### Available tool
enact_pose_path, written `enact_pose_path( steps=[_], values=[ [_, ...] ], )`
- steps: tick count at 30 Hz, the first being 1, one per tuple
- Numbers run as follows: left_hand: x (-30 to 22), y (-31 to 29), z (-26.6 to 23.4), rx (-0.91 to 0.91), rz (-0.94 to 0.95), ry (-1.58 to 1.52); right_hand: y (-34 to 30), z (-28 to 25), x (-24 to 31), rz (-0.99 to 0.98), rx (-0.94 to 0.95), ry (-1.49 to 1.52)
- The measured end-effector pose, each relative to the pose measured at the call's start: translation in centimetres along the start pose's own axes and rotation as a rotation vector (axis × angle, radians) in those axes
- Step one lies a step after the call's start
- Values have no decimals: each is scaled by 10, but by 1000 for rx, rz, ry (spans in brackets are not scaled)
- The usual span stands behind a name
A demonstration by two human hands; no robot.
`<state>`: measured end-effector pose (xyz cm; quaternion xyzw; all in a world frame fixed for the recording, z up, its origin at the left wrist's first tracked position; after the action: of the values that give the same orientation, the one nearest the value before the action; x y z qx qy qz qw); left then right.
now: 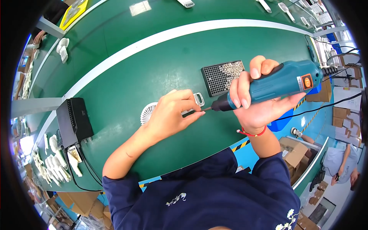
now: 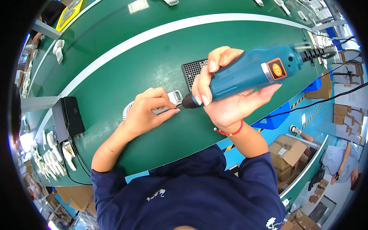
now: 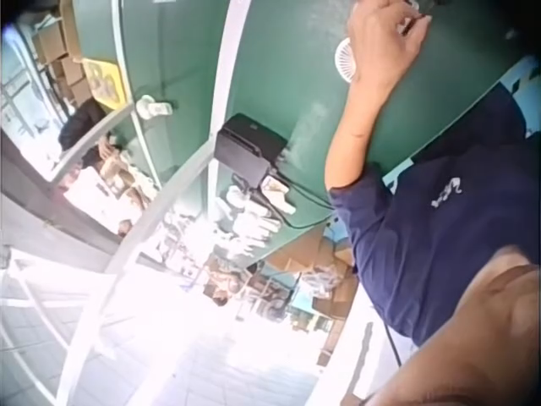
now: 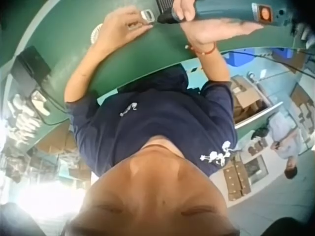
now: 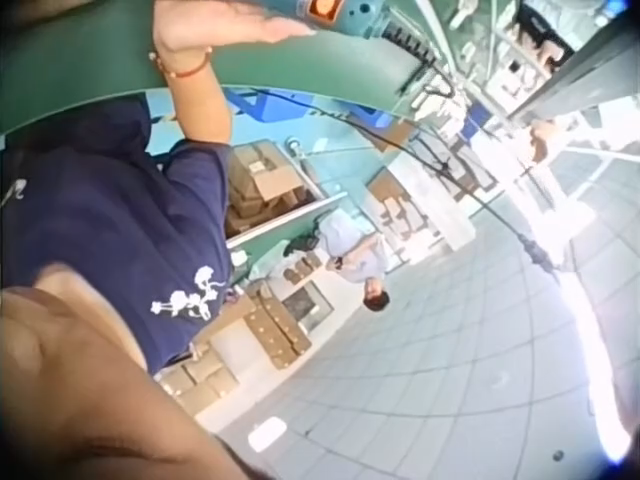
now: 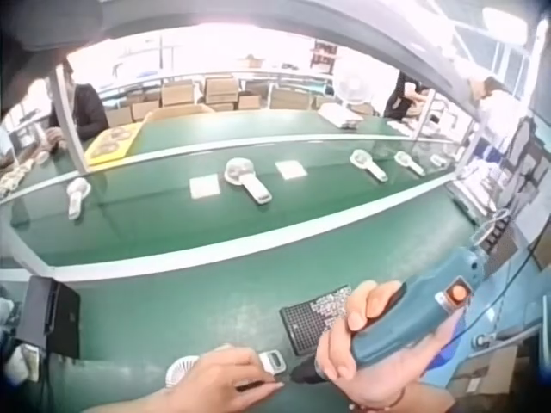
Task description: Assembling portable handheld fans by attaching components using an electric screwdriver.
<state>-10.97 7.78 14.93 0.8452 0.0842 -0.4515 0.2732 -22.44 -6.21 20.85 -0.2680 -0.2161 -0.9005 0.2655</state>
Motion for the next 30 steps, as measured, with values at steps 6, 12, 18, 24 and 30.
enact_pose_path(
  steps=[6, 12, 18, 24, 30],
  values=[
    [8, -3, 11, 118, 39, -34, 1, 9, -14, 136, 194, -38],
    [20, -2, 7, -98, -57, 68, -2, 12, -32, 2, 221, -267],
    [24, -4, 6, -45, -135, 47, -9, 16, -47, -21, 97, -374],
    [22, -7, 5, -13, -141, 107, -17, 9, -59, 35, 31, -550],
    [25, -9, 7, -18, -142, 59, -16, 11, -56, -25, 47, -421]
  ],
)
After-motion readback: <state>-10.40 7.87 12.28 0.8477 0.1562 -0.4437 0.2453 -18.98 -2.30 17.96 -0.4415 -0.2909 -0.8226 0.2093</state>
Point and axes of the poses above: each hand's wrist, its own y-axis towards the middle knuckle, its own z-axis out of the palm, x = y × z, the point moved 4 cm from there along y, towards the middle knuckle, and after that the axes turned 15 degrees about -x, right-handed, at the moved point
